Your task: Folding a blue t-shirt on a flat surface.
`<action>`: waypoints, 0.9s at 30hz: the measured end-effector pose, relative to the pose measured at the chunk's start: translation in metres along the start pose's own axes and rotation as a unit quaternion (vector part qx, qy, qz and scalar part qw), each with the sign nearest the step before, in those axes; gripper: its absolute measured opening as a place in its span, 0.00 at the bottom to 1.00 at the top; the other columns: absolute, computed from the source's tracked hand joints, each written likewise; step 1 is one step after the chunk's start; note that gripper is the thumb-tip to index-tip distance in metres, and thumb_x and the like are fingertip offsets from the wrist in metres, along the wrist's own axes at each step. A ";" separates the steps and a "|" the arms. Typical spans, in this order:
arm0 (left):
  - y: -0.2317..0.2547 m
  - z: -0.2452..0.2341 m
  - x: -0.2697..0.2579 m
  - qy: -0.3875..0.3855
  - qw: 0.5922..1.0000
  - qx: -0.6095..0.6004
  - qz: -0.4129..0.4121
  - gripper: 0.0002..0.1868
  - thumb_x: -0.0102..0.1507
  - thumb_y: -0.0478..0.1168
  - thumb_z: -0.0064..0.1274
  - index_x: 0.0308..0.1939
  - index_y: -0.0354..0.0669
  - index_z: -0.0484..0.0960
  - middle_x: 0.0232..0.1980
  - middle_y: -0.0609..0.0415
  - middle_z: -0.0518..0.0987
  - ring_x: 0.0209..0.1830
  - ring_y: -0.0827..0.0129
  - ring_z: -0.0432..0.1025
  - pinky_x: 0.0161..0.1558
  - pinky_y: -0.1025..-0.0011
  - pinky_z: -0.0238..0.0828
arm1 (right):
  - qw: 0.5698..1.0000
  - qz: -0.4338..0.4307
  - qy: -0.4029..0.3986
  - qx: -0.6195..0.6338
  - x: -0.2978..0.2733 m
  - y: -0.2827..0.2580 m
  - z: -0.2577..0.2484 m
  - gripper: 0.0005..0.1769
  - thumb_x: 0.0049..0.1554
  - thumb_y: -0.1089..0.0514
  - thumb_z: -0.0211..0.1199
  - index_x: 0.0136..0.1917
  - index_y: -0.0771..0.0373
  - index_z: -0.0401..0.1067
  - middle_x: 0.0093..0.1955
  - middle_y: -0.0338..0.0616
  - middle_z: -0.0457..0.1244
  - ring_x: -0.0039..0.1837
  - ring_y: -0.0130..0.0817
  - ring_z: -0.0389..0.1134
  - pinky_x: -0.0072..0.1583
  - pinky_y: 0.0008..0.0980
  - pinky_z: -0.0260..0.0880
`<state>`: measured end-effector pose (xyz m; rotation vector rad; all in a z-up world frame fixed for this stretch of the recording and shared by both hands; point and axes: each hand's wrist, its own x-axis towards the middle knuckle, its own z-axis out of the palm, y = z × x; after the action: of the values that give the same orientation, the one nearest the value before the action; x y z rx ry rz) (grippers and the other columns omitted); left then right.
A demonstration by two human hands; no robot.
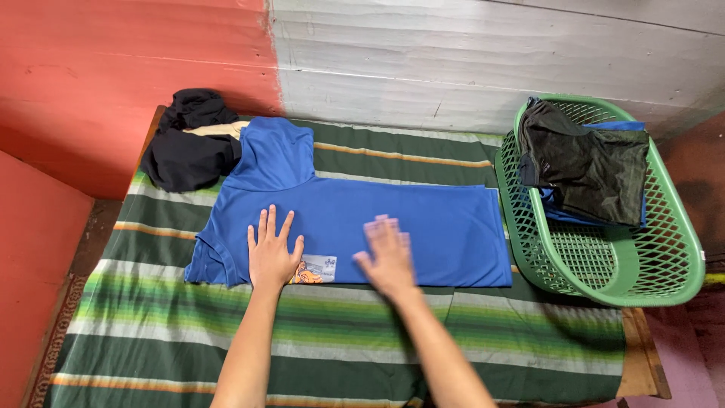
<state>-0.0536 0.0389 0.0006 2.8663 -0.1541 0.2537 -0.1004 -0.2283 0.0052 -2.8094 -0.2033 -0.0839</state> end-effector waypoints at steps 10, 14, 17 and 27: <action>-0.003 0.001 0.001 -0.008 1.000 -0.018 -0.006 0.35 0.64 0.58 0.45 0.75 0.62 0.65 0.83 0.48 0.51 0.83 0.56 0.44 0.76 0.47 0.39 | 0.990 0.117 0.001 -0.073 -0.031 0.124 -0.028 0.44 0.56 0.28 0.54 0.81 0.43 0.53 0.86 0.45 0.39 0.85 0.48 0.36 0.78 0.55 0.34; -0.015 0.000 0.007 -0.053 0.998 -0.044 0.009 0.40 0.57 0.55 0.52 0.75 0.59 0.65 0.82 0.47 0.48 0.82 0.55 0.41 0.74 0.45 0.36 | 0.975 0.200 0.041 -0.084 -0.037 0.207 -0.009 0.42 0.62 0.32 0.50 0.82 0.54 0.50 0.85 0.51 0.37 0.84 0.50 0.35 0.76 0.59 0.35; -0.007 -0.011 0.026 -0.123 0.985 -0.100 -0.068 0.37 0.56 0.53 0.54 0.72 0.61 0.69 0.83 0.52 0.50 0.84 0.60 0.42 0.79 0.47 0.35 | 0.981 0.179 0.052 -0.059 -0.006 0.148 -0.022 0.39 0.63 0.37 0.52 0.80 0.57 0.54 0.85 0.50 0.41 0.85 0.49 0.37 0.77 0.60 0.37; 0.047 0.015 0.035 0.006 0.999 -0.048 0.006 0.31 0.65 0.54 0.47 0.73 0.58 0.69 0.81 0.44 0.54 0.82 0.54 0.46 0.75 0.47 0.41 | 0.997 -0.068 0.005 0.035 0.067 0.022 0.007 0.36 0.62 0.40 0.53 0.79 0.51 0.58 0.84 0.51 0.45 0.84 0.52 0.42 0.77 0.58 0.41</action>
<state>-0.0228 -0.0135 0.0046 2.7696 -0.1771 0.2582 -0.0308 -0.2381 -0.0034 -2.7224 -0.3877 -0.1192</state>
